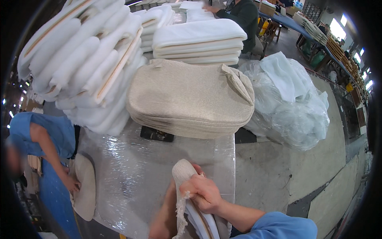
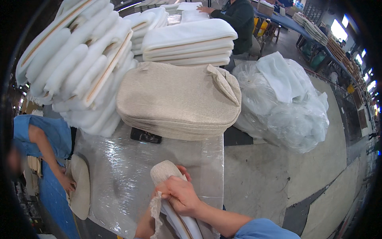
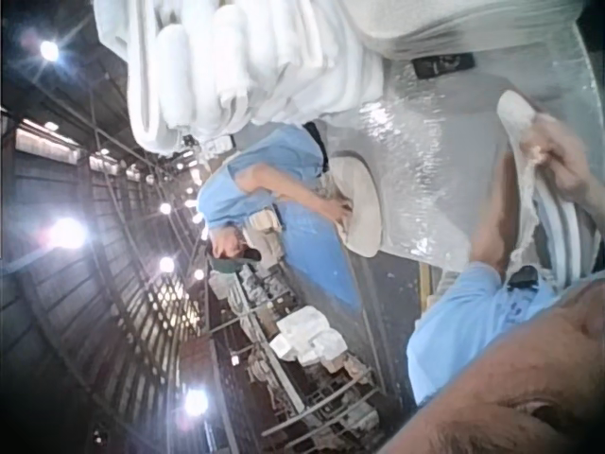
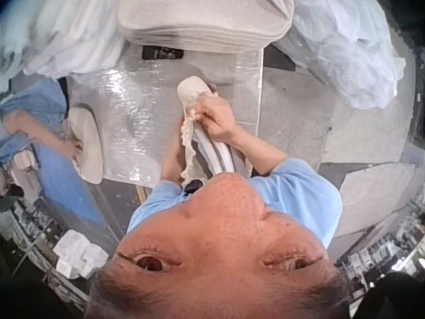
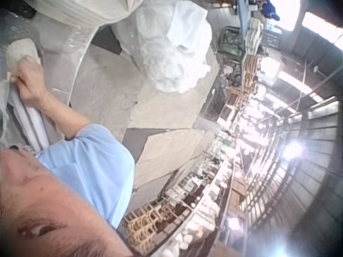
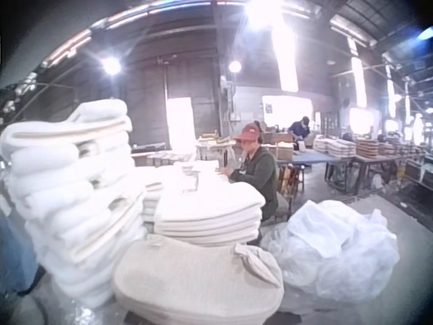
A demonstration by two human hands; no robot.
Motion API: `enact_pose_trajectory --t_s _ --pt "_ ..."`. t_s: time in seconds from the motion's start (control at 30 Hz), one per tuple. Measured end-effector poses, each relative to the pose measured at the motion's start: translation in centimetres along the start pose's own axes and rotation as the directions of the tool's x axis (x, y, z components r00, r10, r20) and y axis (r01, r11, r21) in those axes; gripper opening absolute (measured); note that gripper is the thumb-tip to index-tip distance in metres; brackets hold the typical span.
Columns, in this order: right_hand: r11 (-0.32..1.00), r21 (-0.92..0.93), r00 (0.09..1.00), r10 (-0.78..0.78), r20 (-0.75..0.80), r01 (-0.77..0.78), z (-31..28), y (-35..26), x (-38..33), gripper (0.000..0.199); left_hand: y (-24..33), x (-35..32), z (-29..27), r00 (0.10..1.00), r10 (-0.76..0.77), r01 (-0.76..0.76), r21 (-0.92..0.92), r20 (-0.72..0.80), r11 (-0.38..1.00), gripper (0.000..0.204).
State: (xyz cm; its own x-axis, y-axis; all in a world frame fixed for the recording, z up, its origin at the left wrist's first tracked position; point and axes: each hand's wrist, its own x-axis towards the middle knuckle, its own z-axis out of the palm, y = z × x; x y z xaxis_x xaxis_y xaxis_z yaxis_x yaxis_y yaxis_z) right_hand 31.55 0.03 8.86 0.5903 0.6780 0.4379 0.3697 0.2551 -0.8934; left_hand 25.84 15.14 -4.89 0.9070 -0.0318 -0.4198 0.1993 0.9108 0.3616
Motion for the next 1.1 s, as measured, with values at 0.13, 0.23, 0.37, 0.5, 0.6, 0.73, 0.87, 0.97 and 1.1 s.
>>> enact_pose_trajectory --t_s 0.13,0.23,0.37,0.5,0.6,0.73,0.87,0.97,1.1 --pt "0.996 0.072 0.997 -0.041 -0.06 0.045 -0.4 -0.4 -0.7 0.016 -1.6 0.8 -0.4 0.995 0.038 -0.031 -0.071 0.096 0.997 0.073" --pt "0.989 0.127 0.996 -0.062 -0.066 0.07 -0.3 -0.3 -0.8 0.022 -1.4 1.1 1.1 0.986 0.135 -0.133 -0.031 0.096 0.991 0.07" --pt "0.986 0.164 0.997 -0.028 -0.078 0.041 0.0 0.6 -1.2 0.011 0.8 0.7 4.3 0.897 0.442 -0.427 0.222 -0.023 0.877 0.067" --pt "0.987 0.152 0.994 -0.033 -0.1 0.049 0.0 1.6 -1.1 0.013 4.4 -0.7 7.6 0.784 0.523 -0.608 0.583 0.334 0.539 0.067" --pt "0.986 0.166 0.997 -0.02 -0.081 0.033 0.0 1.2 -0.9 0.014 3.5 -2.3 8.5 0.731 0.596 -0.649 0.61 0.333 0.455 0.064" --pt "0.996 0.089 0.996 0.04 -0.081 -0.032 -0.2 0.8 -1.4 0.013 2.6 -4.2 10.6 0.718 0.637 -0.614 0.686 0.279 0.391 0.051" --pt "0.994 0.023 0.99 0.106 -0.094 -0.104 -0.2 -0.3 -1.2 0.009 2.7 -6.0 12.4 0.751 0.609 -0.541 0.767 0.257 0.344 0.036" --pt "0.994 -0.071 0.991 0.08 -0.109 -0.088 0.3 -0.1 -0.9 0.006 3.1 -5.8 11.8 0.768 0.592 -0.546 0.735 0.246 0.402 0.031" --pt "0.972 -0.166 0.986 0.167 0.007 -0.164 0.1 0.6 -0.6 0.016 4.0 -6.1 11.3 0.851 0.512 -0.437 0.697 0.115 0.569 0.023"
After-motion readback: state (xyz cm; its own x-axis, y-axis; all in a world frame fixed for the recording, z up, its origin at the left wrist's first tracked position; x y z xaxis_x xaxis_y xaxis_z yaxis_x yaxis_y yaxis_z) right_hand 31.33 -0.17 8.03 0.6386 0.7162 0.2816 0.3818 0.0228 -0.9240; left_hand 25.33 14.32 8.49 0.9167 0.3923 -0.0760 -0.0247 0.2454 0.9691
